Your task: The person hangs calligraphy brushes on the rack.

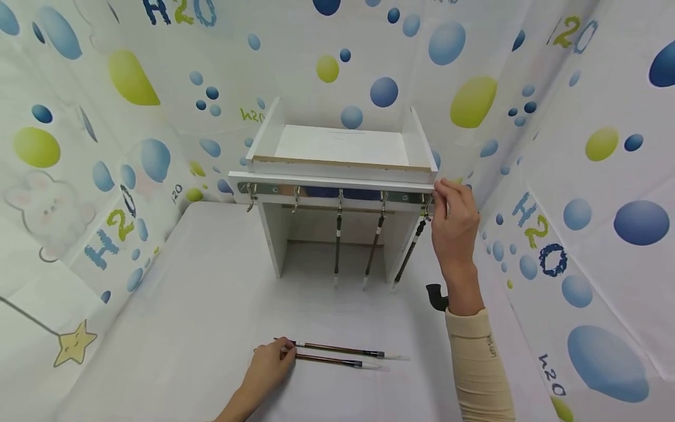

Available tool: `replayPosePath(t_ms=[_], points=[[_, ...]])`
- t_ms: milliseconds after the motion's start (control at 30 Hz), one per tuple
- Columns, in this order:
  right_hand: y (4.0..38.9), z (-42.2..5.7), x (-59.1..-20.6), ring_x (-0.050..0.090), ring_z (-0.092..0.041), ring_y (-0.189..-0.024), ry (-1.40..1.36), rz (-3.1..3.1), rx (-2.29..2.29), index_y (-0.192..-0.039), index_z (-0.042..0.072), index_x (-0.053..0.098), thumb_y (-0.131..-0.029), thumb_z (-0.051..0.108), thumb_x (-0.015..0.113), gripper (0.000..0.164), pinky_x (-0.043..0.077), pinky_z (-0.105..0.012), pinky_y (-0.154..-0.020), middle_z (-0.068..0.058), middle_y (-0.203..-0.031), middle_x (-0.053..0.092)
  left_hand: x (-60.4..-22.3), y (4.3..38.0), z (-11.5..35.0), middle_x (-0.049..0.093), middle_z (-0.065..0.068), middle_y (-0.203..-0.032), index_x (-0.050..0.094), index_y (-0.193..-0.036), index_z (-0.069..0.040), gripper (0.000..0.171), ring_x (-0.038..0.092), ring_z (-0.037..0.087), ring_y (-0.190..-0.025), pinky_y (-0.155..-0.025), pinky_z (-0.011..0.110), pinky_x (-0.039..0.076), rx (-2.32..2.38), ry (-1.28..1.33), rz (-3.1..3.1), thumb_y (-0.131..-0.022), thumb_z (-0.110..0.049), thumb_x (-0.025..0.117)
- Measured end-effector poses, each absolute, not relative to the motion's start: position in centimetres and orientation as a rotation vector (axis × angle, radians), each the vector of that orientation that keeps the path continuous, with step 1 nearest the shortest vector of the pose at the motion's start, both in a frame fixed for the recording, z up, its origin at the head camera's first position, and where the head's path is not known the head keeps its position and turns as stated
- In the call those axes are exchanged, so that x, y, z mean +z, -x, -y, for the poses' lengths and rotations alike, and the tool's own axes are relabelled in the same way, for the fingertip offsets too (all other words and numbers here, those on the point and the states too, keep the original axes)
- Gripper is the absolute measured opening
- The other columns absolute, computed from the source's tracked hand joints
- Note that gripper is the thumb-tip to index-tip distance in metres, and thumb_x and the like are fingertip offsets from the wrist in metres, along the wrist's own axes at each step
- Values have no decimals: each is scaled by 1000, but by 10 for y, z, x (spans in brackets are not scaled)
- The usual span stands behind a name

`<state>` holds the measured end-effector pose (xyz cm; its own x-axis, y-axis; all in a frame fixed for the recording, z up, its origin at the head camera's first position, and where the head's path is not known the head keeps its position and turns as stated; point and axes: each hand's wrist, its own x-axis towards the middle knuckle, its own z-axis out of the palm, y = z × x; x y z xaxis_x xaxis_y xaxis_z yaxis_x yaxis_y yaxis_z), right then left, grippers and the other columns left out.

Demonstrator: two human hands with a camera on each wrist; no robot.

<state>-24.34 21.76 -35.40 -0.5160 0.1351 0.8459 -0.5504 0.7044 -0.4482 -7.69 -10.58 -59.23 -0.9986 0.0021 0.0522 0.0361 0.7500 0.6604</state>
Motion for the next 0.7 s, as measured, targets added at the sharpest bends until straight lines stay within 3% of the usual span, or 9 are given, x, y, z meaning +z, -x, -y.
replayPosePath(t_ms=[267, 533, 700], points=[[244, -218, -356, 66, -35, -109, -314, 1926, 888, -113, -8, 71, -98, 5, 62, 22, 42, -3, -94, -24, -115, 67, -588, 80, 106, 60, -1, -55, 67, -69, -5, 14, 44, 7, -47, -44, 23, 34, -1016, -205, 2820, -81, -8, 74], [242, -218, -358, 67, -34, -111, -297, 1960, 865, -116, -7, 70, -99, 7, 60, 24, 42, -4, -95, -23, -118, 66, -586, 86, 120, 51, -2, -49, 60, -65, -5, 19, 42, 10, -42, -39, 21, 28, -958, -380, 2879, -82, -6, 68], [244, -217, -356, 67, -36, -109, -286, 1936, 881, -113, -7, 71, -97, 3, 63, 21, 41, -2, -93, -22, -117, 67, -580, 92, 130, 55, 3, -49, 61, -66, -1, 20, 48, 13, -41, -37, 22, 34, -946, -428, 2875, -82, -9, 70]])
